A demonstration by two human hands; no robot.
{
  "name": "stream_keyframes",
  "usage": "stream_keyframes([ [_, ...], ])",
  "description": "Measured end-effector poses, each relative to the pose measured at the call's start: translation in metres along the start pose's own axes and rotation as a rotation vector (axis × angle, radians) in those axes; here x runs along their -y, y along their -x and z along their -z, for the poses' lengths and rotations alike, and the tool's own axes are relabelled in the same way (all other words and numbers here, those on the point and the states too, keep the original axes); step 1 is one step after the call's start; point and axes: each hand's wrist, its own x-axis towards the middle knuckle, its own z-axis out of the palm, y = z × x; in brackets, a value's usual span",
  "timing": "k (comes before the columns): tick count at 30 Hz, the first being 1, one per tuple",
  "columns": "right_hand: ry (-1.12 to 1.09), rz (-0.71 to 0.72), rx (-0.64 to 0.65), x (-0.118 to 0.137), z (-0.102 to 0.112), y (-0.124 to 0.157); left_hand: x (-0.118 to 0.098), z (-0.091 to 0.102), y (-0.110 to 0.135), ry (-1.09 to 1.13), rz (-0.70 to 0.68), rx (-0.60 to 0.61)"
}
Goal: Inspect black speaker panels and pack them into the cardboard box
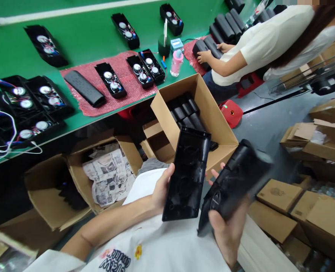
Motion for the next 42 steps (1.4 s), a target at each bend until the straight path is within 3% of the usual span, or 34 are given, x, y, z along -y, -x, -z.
stream_keyframes([
  [3,0.119,-0.026,0.048,-0.006,-0.005,-0.01,0.002,0.01,-0.01,-0.094,-0.225,-0.061],
  [5,0.276,0.044,0.071,-0.009,-0.013,-0.018,0.004,0.017,-0.016,-0.217,-0.403,-0.089],
  [8,0.395,0.136,0.091,-0.009,-0.027,-0.028,0.006,0.029,-0.023,-0.362,-0.525,-0.09],
  [18,0.43,0.204,0.167,-0.025,-0.039,-0.038,0.01,0.069,-0.034,-0.631,-0.52,-0.114],
  [23,0.466,0.173,0.195,-0.034,-0.035,-0.048,0.009,0.063,-0.049,-0.515,-0.469,-0.164],
  [27,0.472,0.175,0.222,-0.05,-0.02,-0.065,0.007,0.054,-0.073,-0.523,-0.393,-0.341],
  [32,0.446,0.141,0.266,-0.093,0.013,-0.098,0.019,0.063,-0.124,-0.577,-0.262,-0.475],
  [35,0.23,0.004,0.323,-0.138,0.042,-0.125,0.033,0.08,-0.167,-0.599,-0.237,-0.549],
  [39,-0.163,-0.325,0.485,-0.217,0.084,-0.168,0.049,0.109,-0.25,-0.507,-0.109,-0.629],
  [42,-0.119,-0.474,0.528,-0.276,0.11,-0.214,0.057,0.135,-0.317,-0.536,-0.133,-0.646],
])
